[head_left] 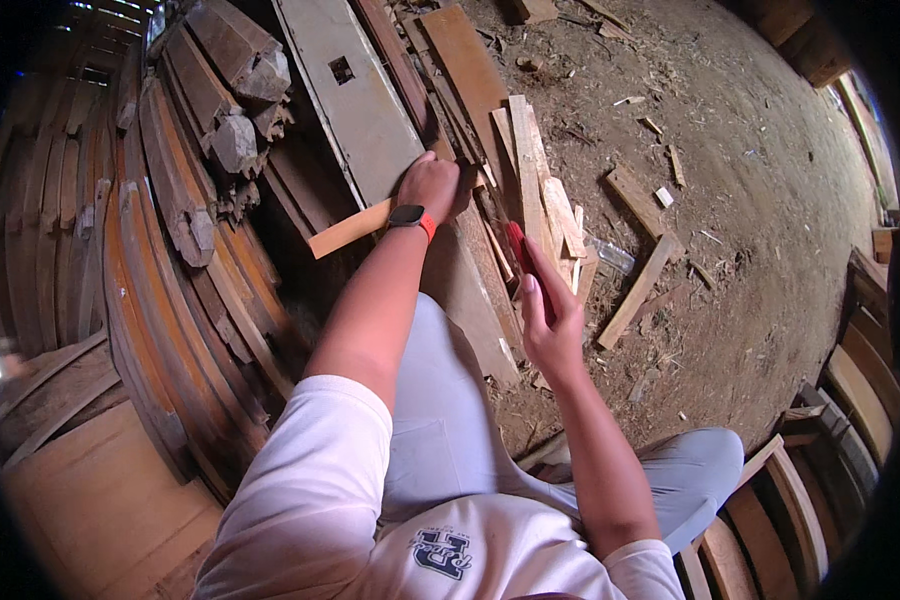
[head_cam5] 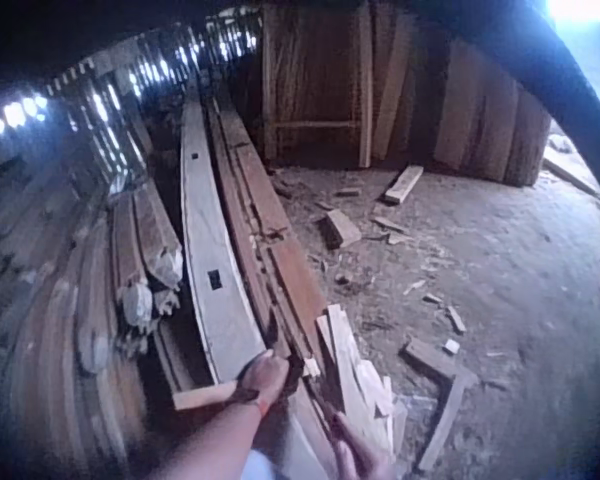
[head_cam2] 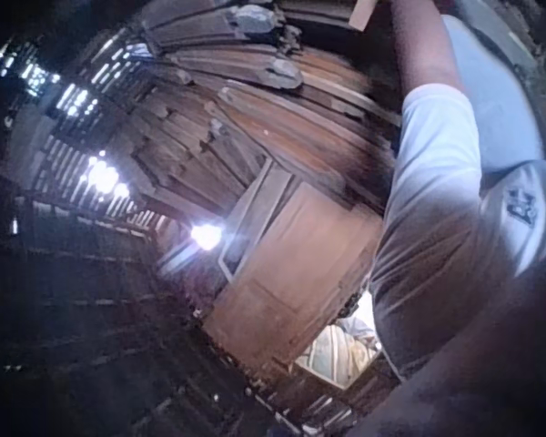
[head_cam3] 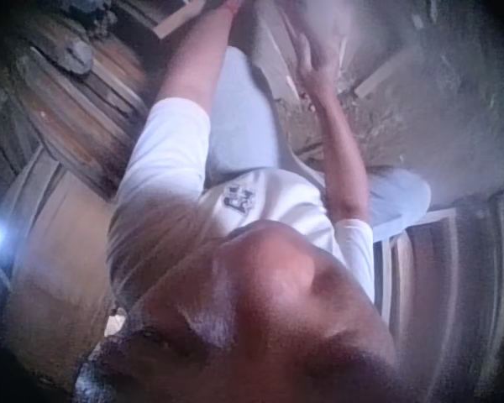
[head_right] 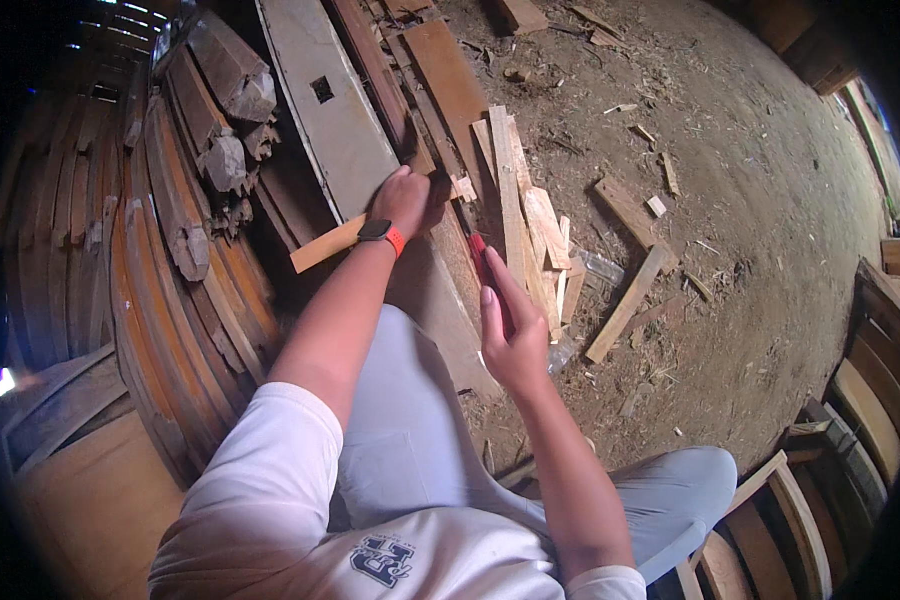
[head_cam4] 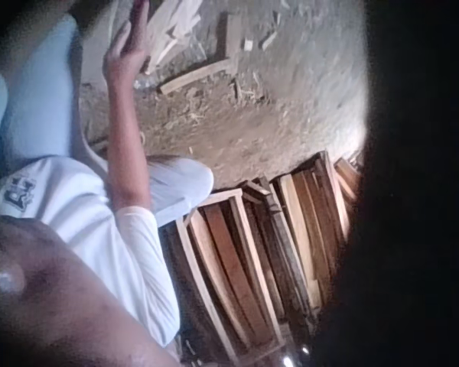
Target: The person sits on the ground and uses a hand saw to cut a small wooden plank into smaller pieces. They then stand up, walk to a wooden workbench, and continue sawing another plank into smaller sections.
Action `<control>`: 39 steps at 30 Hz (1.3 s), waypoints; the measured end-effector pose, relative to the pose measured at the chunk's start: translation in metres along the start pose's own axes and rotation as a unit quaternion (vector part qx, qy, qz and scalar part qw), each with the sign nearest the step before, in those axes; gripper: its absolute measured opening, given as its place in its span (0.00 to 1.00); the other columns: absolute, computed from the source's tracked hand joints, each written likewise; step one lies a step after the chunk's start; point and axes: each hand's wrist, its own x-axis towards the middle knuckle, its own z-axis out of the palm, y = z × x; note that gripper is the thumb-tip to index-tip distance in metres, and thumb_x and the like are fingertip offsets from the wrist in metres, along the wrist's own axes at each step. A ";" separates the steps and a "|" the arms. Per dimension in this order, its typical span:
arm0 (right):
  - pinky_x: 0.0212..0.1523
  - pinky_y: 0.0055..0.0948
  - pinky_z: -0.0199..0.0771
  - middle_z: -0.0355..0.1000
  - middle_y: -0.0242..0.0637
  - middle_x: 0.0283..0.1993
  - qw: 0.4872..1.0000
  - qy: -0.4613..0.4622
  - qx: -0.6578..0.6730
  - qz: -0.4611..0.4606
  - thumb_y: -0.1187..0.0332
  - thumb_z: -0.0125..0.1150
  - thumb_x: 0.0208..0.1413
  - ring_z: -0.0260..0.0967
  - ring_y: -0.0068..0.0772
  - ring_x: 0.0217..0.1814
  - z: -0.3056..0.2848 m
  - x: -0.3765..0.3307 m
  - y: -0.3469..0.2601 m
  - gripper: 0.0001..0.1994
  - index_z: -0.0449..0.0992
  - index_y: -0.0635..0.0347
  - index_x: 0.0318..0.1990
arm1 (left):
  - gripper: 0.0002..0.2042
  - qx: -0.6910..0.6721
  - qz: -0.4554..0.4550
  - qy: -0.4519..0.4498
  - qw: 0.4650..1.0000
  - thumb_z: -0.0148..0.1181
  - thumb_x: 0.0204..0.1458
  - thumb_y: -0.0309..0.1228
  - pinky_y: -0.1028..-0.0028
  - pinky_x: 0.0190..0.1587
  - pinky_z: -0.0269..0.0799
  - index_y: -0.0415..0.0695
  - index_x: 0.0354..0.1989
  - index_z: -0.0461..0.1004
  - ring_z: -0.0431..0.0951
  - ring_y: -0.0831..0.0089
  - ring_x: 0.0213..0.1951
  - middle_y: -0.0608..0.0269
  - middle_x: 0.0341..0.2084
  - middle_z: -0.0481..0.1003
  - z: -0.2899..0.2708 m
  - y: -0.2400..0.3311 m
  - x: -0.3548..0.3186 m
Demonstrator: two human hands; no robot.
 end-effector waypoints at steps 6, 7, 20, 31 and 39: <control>0.33 0.22 0.69 0.77 0.36 0.33 0.991 -0.005 -0.099 -0.090 0.74 0.53 0.67 0.67 0.16 0.30 -0.050 -0.072 -0.014 0.23 0.70 0.60 0.69 | 0.05 -0.010 0.009 -0.033 0.999 0.60 0.50 0.27 0.61 0.47 0.76 0.39 0.28 0.80 0.80 0.52 0.37 0.47 0.27 0.81 -0.018 0.006 0.001; 0.33 0.22 0.69 0.77 0.36 0.32 0.991 -0.002 -0.100 -0.088 0.75 0.53 0.67 0.67 0.16 0.30 -0.053 -0.073 -0.015 0.23 0.70 0.60 0.69 | 0.06 -0.014 0.011 -0.040 0.999 0.62 0.49 0.28 0.61 0.47 0.76 0.39 0.29 0.80 0.80 0.53 0.37 0.48 0.27 0.81 -0.021 0.008 0.001; 0.35 0.19 0.69 0.81 0.39 0.42 0.998 -0.029 -0.041 0.049 0.77 0.51 0.66 0.68 0.13 0.32 -0.060 -0.077 -0.036 0.24 0.69 0.60 0.69 | 0.09 -0.014 0.008 -0.034 0.999 0.66 0.47 0.34 0.58 0.47 0.76 0.40 0.27 0.79 0.80 0.51 0.37 0.46 0.26 0.80 -0.019 0.003 0.001; 0.38 0.20 0.70 0.81 0.42 0.41 0.997 -0.010 -0.058 0.057 0.77 0.52 0.67 0.69 0.17 0.35 -0.034 -0.047 -0.032 0.23 0.71 0.57 0.69 | 0.12 -0.012 0.031 -0.008 0.999 0.66 0.49 0.38 0.57 0.45 0.76 0.41 0.25 0.78 0.79 0.50 0.36 0.46 0.24 0.79 -0.001 -0.003 0.000; 0.52 0.25 0.73 0.81 0.48 0.51 0.999 -0.010 -0.027 0.021 0.78 0.52 0.66 0.74 0.19 0.49 -0.029 -0.018 -0.038 0.23 0.71 0.59 0.68 | 0.06 -0.011 0.046 -0.045 0.998 0.64 0.49 0.30 0.60 0.48 0.76 0.41 0.25 0.80 0.81 0.51 0.35 0.46 0.26 0.81 -0.036 0.011 0.003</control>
